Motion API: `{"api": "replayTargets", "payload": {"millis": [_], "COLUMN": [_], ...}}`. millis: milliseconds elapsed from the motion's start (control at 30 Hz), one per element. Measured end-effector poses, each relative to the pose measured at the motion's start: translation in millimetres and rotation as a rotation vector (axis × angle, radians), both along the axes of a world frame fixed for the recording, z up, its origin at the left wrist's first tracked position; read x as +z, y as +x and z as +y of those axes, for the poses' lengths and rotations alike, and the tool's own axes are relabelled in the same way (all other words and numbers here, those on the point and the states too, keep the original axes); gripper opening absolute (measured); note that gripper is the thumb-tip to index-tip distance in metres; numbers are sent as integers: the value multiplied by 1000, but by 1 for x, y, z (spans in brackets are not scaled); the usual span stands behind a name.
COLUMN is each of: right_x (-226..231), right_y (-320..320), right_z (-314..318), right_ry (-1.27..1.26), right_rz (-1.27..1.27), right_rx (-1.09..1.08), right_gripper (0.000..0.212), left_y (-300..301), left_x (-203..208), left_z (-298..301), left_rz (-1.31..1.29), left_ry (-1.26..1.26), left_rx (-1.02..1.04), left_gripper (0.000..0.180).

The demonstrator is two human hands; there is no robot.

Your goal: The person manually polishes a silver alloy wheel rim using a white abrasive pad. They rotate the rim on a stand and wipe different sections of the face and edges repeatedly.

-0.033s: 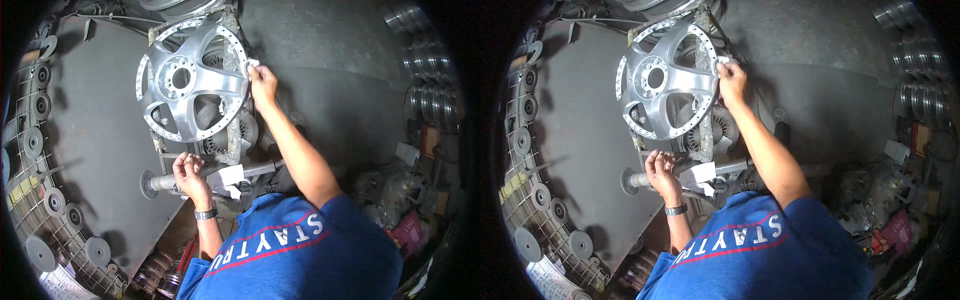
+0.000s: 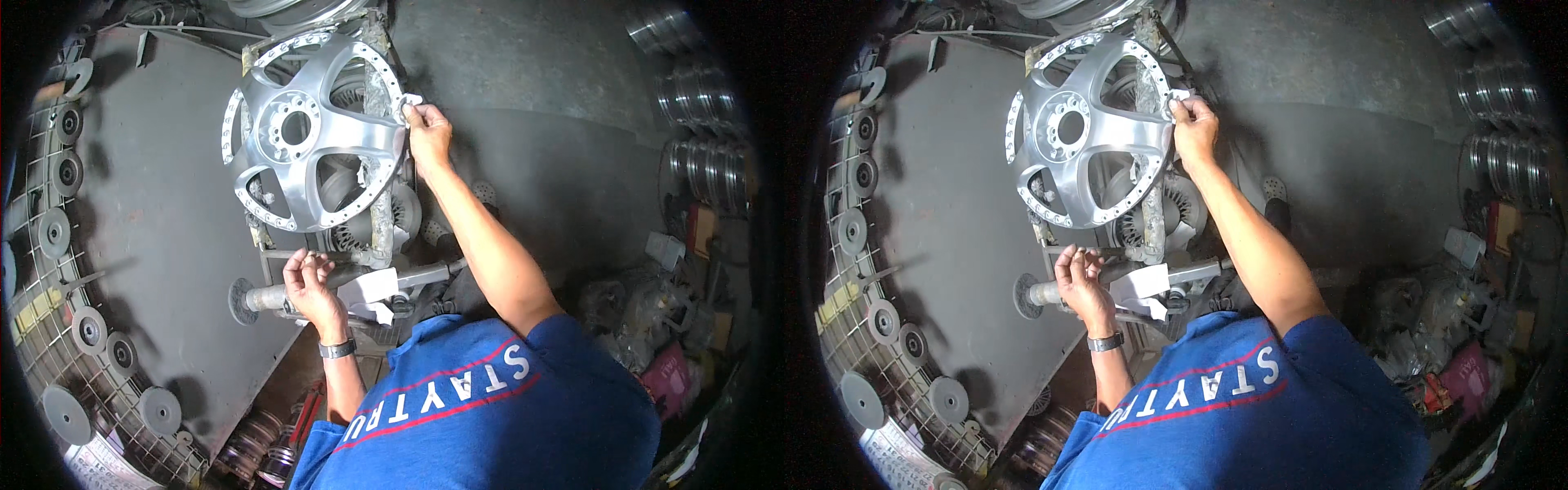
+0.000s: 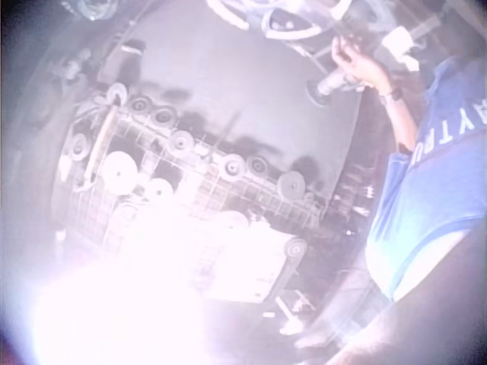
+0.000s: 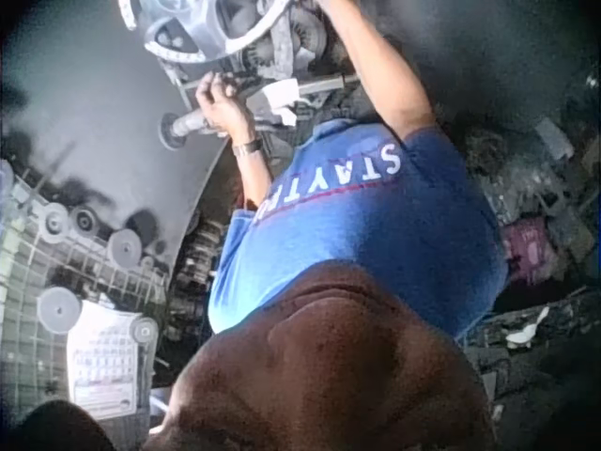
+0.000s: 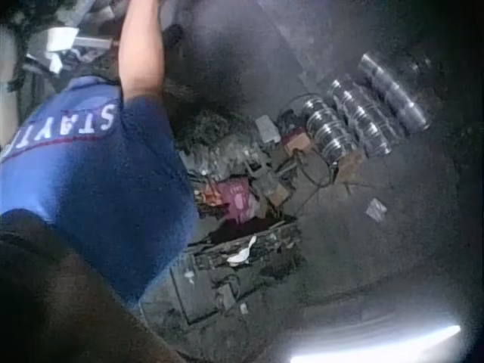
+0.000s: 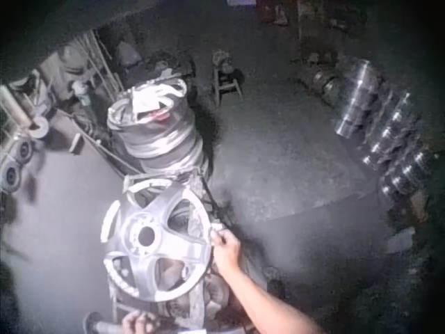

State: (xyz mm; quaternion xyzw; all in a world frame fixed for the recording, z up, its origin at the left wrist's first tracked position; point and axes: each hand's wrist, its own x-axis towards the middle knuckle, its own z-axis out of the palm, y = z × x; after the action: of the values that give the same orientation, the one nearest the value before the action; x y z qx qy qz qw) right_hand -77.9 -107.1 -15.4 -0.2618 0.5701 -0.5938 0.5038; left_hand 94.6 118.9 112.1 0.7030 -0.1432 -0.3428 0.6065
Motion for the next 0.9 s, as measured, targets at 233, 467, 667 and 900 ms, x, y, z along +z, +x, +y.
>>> {"api": "replayTargets", "payload": {"millis": [233, 467, 667, 900], "right_x": [8, 5, 24, 1], "right_y": [31, 22, 14, 24], "right_z": [82, 66, 25, 70], "right_ry": [145, 136, 142, 188], "right_rz": [117, 273, 59, 7], "right_rx": [-59, -36, -3, -51], "right_gripper": [19, 21, 17, 13], "left_y": [-3, 8, 9, 4], "left_x": [2, -2, 3, 1], "left_z": [3, 6, 3, -3], "left_rz": [37, 23, 30, 37], "left_ry": [37, -11, -10, 3], "left_rx": [42, 66, 54, 82], "left_gripper": [16, 17, 17, 18]}}
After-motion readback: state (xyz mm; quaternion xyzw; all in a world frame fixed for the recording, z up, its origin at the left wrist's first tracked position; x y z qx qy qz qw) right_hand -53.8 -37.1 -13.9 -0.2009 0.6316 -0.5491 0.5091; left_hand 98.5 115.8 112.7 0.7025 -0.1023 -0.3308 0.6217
